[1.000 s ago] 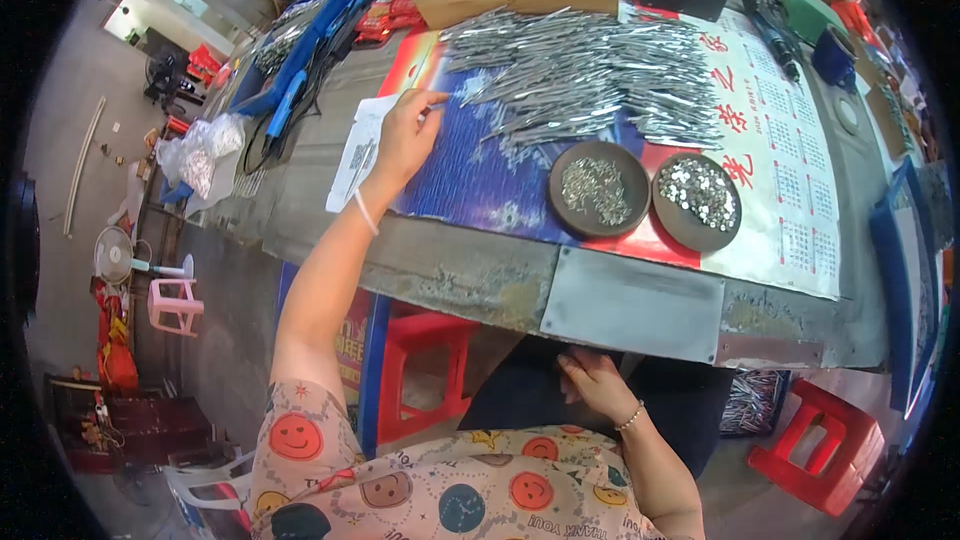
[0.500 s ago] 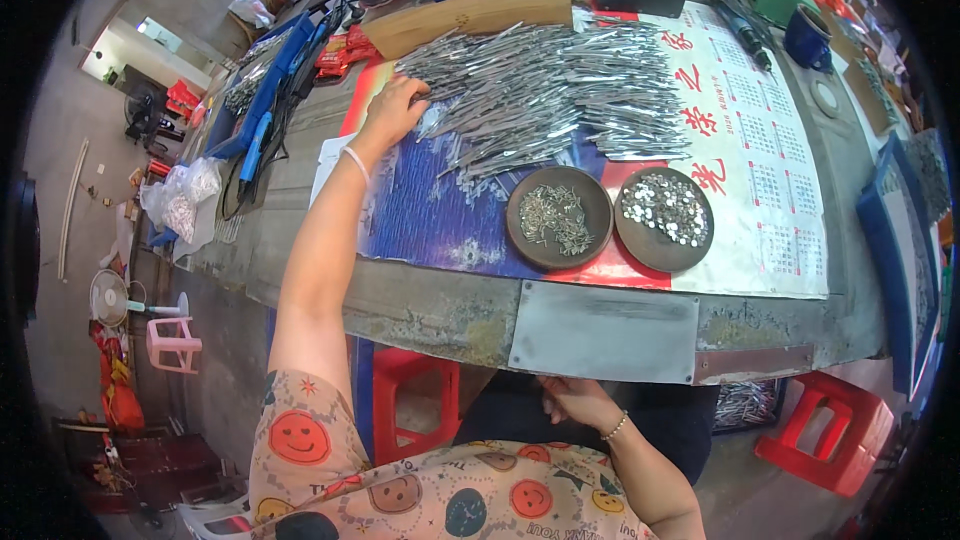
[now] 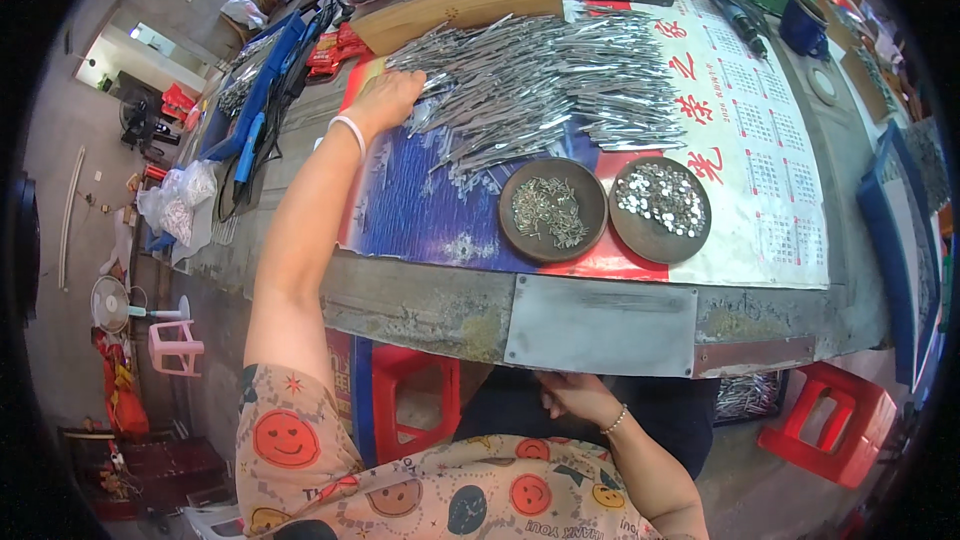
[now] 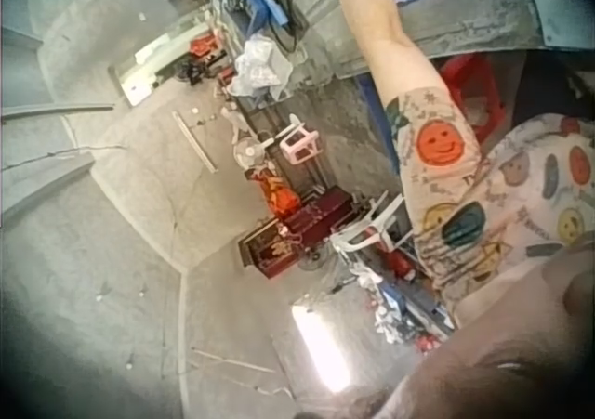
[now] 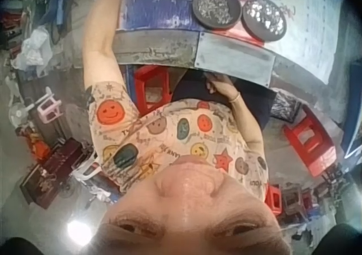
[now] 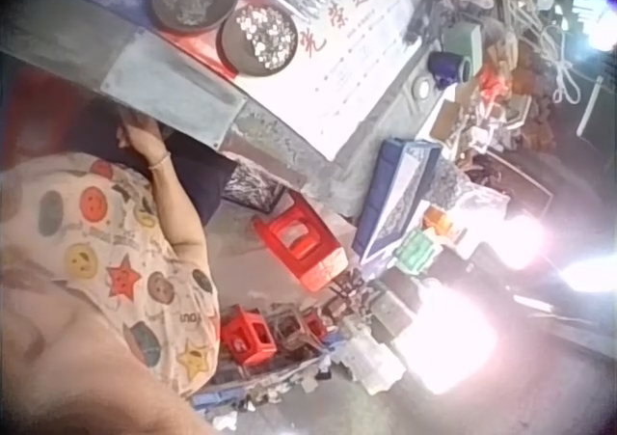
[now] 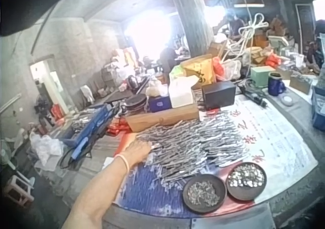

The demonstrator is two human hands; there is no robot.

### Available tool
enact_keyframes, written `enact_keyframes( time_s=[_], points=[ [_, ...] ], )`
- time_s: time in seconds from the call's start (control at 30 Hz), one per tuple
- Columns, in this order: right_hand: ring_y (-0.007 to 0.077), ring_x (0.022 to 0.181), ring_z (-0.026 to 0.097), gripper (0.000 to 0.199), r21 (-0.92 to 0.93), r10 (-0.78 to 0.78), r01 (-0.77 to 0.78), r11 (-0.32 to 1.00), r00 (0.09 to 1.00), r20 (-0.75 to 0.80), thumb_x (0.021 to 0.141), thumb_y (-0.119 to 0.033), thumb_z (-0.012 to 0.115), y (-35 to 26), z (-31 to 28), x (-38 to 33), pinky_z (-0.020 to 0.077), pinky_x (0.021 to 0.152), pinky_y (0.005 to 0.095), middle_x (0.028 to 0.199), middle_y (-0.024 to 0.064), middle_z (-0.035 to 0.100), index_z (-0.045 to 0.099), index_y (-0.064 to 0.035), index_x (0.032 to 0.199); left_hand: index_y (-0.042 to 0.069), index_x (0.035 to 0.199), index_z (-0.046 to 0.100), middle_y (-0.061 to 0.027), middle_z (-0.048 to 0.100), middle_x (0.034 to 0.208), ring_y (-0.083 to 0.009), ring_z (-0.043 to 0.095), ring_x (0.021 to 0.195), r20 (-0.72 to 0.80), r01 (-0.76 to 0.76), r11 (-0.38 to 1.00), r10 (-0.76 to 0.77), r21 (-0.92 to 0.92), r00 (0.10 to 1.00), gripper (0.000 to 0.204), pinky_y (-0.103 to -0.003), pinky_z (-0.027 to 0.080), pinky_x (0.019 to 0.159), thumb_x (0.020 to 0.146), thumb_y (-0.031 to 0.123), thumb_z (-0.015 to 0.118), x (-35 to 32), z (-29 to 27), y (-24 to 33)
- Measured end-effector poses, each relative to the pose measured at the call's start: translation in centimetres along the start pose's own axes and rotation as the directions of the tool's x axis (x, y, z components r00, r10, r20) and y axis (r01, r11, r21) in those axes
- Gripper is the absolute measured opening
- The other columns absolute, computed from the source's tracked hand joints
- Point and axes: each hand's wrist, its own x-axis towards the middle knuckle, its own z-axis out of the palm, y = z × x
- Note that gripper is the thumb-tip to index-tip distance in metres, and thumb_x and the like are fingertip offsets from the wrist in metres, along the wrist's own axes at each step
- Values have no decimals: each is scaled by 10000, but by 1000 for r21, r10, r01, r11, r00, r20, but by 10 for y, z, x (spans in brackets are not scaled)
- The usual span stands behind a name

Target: Manually assembling small metal pins and circular washers at a workshop table.

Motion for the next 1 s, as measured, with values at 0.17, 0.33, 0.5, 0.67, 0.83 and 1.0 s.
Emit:
enact_keyframes(
  time_s=[0.17, 0.33, 0.5, 0.67, 0.83, 1.0],
  points=[
    [78, 527, 537, 284, -43, -16, 16, 999, 1000, 8, 990, -309, 471, -3, 4, -2, 466, 499, 209, 675, 18, 564, 545, -63, 1109, -5, 929, 547, -224, 651, 863, -394, 643, 848, -68, -14, 998, 10, -57, 998, 142, -496, 502, 735, 814, 14, 465, -12, 12, -10],
    [79, 525, 533, 242, 26, -31, 30, 999, 999, 32, 987, -250, 488, -8, 6, -4, 456, 470, 207, 655, 12, 548, 556, -46, 1099, -10, 917, 498, -261, 609, 824, -451, 596, 795, -132, -51, 982, 27, -181, 991, 152, -537, 461, 715, 768, 13, 512, -47, 13, -39],
    [82, 527, 535, 212, 52, -91, 90, 995, 995, 25, 978, -202, 503, -6, 6, -4, 456, 456, 216, 653, 16, 549, 557, -29, 1088, 3, 918, 467, -262, 591, 814, -457, 584, 796, -132, 18, 970, -52, -243, 990, 168, -533, 456, 681, 766, 19, 536, -107, -9, -32],
    [91, 498, 532, 206, -8, -82, 83, 997, 996, 27, 975, -171, 500, -4, 3, -2, 454, 446, 226, 640, 38, 559, 556, -4, 1083, 14, 907, 439, -230, 564, 790, -448, 577, 756, -136, -120, 928, 76, -352, 988, 149, -516, 469, 650, 782, 4, 519, -163, -41, 18],
    [94, 497, 537, 203, -18, -103, 104, 994, 995, 13, 976, -183, 499, -7, 8, -5, 454, 443, 228, 638, 38, 563, 555, -7, 1059, 26, 913, 456, -181, 563, 827, -394, 588, 784, -75, -174, 913, 157, -369, 985, 166, -477, 483, 664, 775, -2, 543, -180, -50, 60],
    [102, 493, 547, 194, -21, -121, 121, 992, 993, -12, 985, -186, 479, -3, 10, -5, 458, 444, 222, 643, 38, 566, 563, -13, 1015, 42, 944, 474, -148, 558, 843, -370, 596, 807, -63, -159, 907, 146, -390, 987, 179, -457, 489, 680, 793, 22, 568, -178, -51, 69]
  ],
)
